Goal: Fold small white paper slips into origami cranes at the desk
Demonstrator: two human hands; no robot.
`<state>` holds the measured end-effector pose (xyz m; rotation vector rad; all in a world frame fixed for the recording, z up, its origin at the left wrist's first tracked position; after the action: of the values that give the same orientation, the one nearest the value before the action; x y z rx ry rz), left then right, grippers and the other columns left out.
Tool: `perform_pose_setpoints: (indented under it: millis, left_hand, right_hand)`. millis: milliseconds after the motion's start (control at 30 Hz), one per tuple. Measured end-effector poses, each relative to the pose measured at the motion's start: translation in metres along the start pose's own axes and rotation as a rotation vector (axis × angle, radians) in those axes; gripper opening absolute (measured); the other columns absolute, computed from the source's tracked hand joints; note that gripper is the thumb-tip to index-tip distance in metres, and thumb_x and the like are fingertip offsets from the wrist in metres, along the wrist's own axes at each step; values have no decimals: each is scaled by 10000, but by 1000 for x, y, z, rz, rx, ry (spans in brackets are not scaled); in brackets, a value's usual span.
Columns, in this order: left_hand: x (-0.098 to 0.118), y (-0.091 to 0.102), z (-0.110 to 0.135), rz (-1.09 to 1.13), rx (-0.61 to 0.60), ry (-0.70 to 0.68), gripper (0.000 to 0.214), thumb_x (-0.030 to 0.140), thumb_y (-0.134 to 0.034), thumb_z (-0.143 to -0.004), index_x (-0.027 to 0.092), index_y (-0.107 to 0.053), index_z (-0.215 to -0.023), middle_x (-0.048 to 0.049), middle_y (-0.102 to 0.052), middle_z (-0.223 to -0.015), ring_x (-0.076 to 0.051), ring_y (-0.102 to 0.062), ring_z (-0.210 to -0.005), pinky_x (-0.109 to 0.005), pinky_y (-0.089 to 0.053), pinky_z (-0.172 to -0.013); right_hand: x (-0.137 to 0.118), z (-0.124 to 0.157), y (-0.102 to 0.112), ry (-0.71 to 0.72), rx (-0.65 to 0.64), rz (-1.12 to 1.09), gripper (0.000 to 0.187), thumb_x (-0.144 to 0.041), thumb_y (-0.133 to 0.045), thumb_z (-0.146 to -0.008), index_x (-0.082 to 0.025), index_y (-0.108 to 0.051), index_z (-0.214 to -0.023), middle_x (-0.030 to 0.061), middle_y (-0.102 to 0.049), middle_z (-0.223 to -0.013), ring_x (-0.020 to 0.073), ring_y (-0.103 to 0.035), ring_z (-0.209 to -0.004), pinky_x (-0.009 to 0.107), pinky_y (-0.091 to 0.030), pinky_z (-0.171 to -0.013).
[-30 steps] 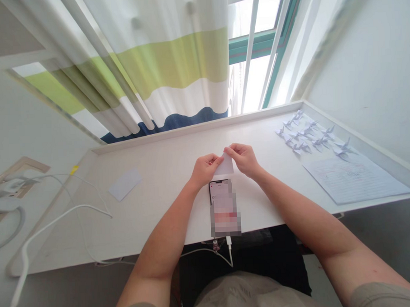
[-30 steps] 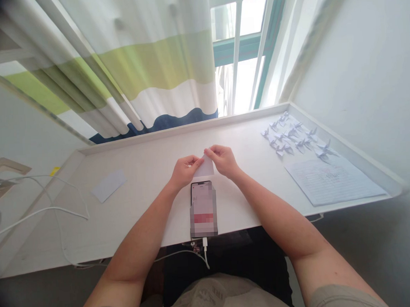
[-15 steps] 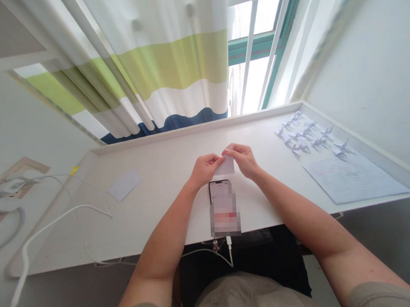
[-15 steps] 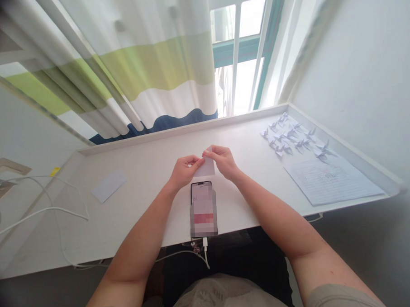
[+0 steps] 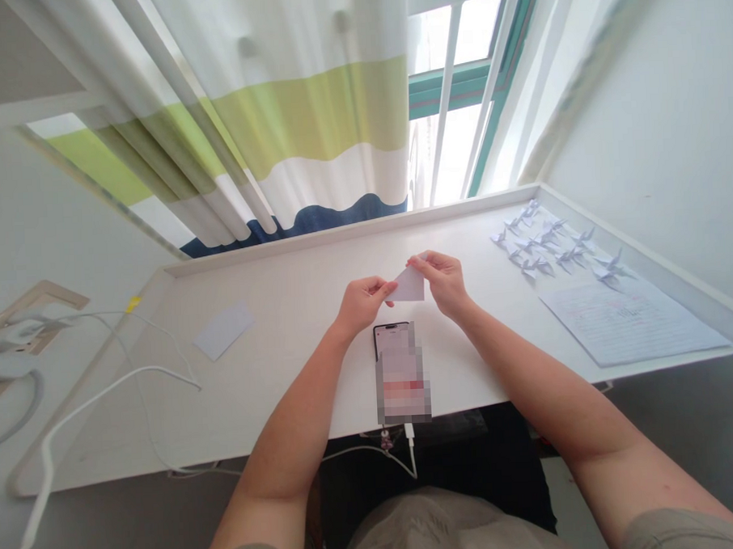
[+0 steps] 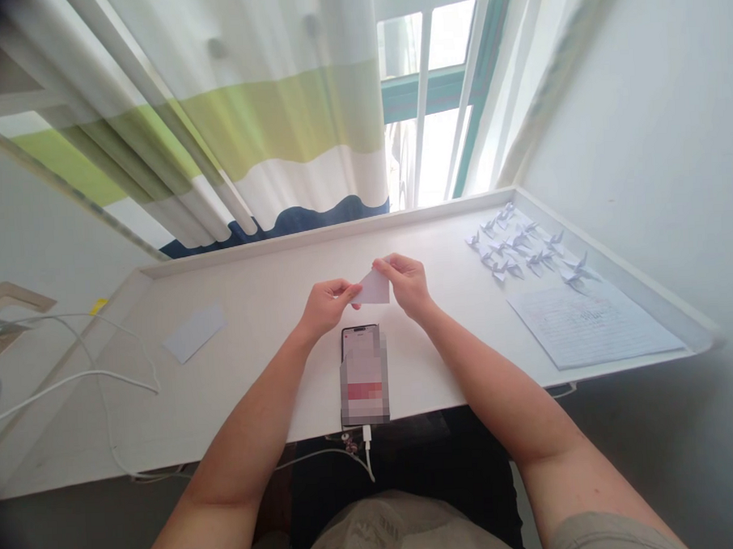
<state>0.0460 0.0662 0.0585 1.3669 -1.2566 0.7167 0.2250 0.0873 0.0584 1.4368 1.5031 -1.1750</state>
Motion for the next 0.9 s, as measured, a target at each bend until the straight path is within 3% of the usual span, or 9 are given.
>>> perform_pose_setpoints:
  millis: [267,467,533,633,733,900]
  left_hand:
    - [0,3,1,-35,14,0,518,679,-698,-902,194,-721,-721,-44,-736,-624,-128,-482,-495,-291,-365,-544]
    - [-4,6,-1,-12,42,4,535,684,-676,-914,204,-660,-681,-30,-685,-569,-168,-635,-578,-301,-471,-629]
    - [-5,8,-2,28,55,-1,553,683,-671,-921,207,-621,-645,-31,-674,-561,-184,-690,-636,-315,-516,-703]
    - [-7,15,-4,94,120,-9,561,692,-648,-936,202,-620,-663,-37,-693,-589,-180,-706,-664,-330,-537,-780]
    - [-12,21,-5,143,192,7,552,715,-656,-920,192,-661,-745,-29,-707,-606,-167,-685,-624,-331,-535,-768]
    - [-12,26,-5,193,264,-20,520,690,-704,-900,185,-698,-776,-25,-708,-602,-155,-660,-620,-310,-528,-749]
  right_hand:
    - [8,-11,26,43,136,-35,392,-608,-824,-826,-247,-702,-732,18,-685,-771,194,-627,-752,342,-504,-674]
    - [16,-9,26,-14,177,-70,444,-652,-863,-763,-241,-699,-717,11,-669,-748,190,-625,-750,338,-530,-680]
    - [19,-9,21,-68,134,-99,484,-709,-840,-751,-239,-728,-775,29,-700,-790,202,-654,-773,348,-550,-684]
    - [23,-9,2,-179,-67,-198,559,-764,-780,-773,-213,-760,-864,76,-747,-859,225,-702,-779,375,-578,-673]
    - [23,-4,-11,-258,-221,-236,503,-662,-840,-771,-189,-768,-923,77,-759,-836,217,-718,-723,393,-616,-709]
    - [27,3,-15,-378,-245,-264,490,-538,-871,-786,-202,-720,-1110,97,-819,-948,243,-790,-779,394,-647,-750]
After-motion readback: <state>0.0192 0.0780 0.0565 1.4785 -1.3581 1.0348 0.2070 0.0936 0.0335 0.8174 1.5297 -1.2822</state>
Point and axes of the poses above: each hand's wrist, its own z-axis away from the middle knuckle, its own y-axis out of the back of the hand, x = y × z, the point moved 9 cm from there along -z, towards the middle knuckle
